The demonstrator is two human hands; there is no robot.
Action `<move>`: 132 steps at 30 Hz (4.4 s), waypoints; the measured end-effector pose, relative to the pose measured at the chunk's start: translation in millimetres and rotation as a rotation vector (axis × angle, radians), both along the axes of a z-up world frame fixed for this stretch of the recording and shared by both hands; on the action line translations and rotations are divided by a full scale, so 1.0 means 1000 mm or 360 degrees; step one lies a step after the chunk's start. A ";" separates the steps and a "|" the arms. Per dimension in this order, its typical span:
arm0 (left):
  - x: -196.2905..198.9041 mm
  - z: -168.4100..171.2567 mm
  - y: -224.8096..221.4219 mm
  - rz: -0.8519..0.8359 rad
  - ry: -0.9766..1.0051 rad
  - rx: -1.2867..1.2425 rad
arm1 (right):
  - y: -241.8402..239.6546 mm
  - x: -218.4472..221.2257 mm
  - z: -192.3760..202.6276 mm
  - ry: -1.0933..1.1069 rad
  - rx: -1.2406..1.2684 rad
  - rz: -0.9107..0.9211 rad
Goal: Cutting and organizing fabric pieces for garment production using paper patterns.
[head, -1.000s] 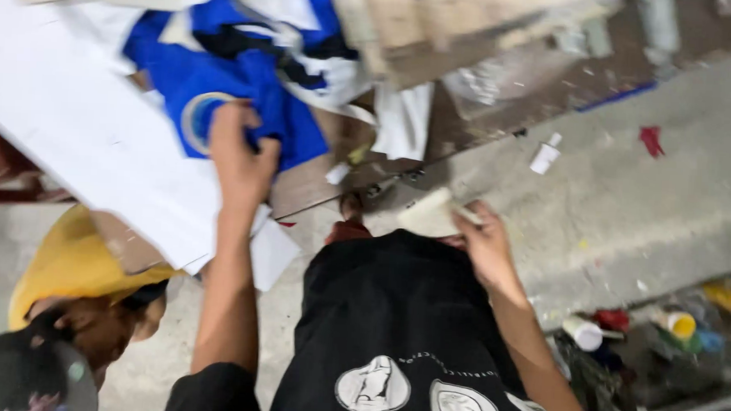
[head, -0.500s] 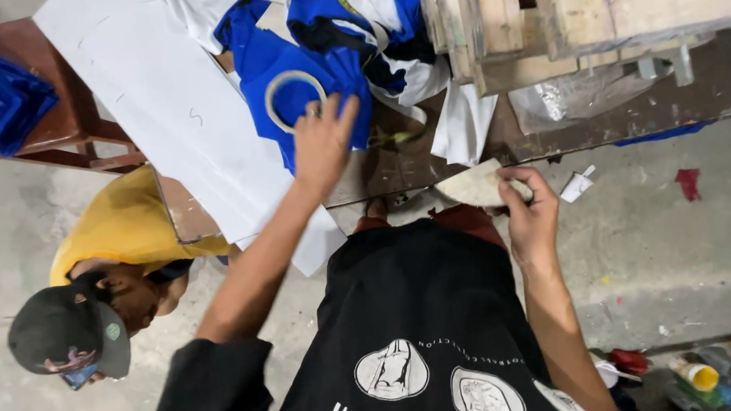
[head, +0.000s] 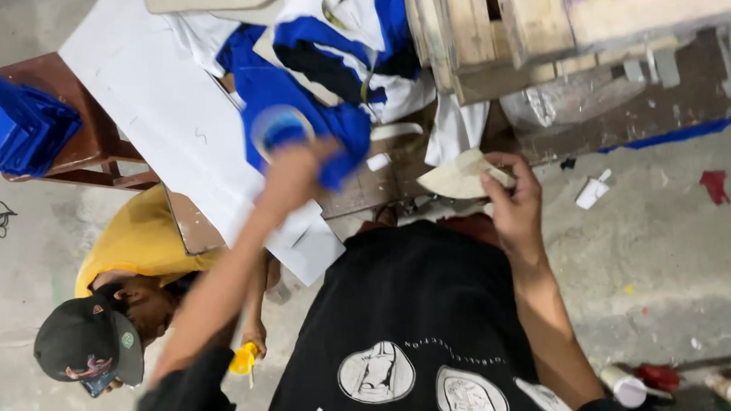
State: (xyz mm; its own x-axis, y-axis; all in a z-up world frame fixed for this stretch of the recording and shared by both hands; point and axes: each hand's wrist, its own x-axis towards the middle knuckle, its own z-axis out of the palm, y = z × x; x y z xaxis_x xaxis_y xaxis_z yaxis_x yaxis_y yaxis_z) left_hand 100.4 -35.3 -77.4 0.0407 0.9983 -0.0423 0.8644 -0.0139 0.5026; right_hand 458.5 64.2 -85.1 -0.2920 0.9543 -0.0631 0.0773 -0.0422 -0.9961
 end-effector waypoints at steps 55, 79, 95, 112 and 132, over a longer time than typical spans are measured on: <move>-0.245 0.069 0.085 0.0222 -0.1058 0.0544 | -0.028 0.055 0.015 -0.0601 -0.0188 -0.0264; -0.128 0.031 0.195 0.0540 0.0123 -0.0012 | -0.003 0.034 0.014 -0.0242 -0.0421 -0.0169; -0.317 0.042 0.222 0.0766 -0.1638 0.0527 | -0.031 0.063 0.010 0.0064 -0.0511 -0.0341; -0.213 0.022 0.060 0.1586 -0.0995 -0.0213 | -0.016 0.058 -0.013 0.0072 -0.0630 -0.0315; 0.178 0.063 0.032 0.0574 -0.1211 0.0114 | -0.001 0.075 -0.007 -0.0194 -0.1284 -0.0073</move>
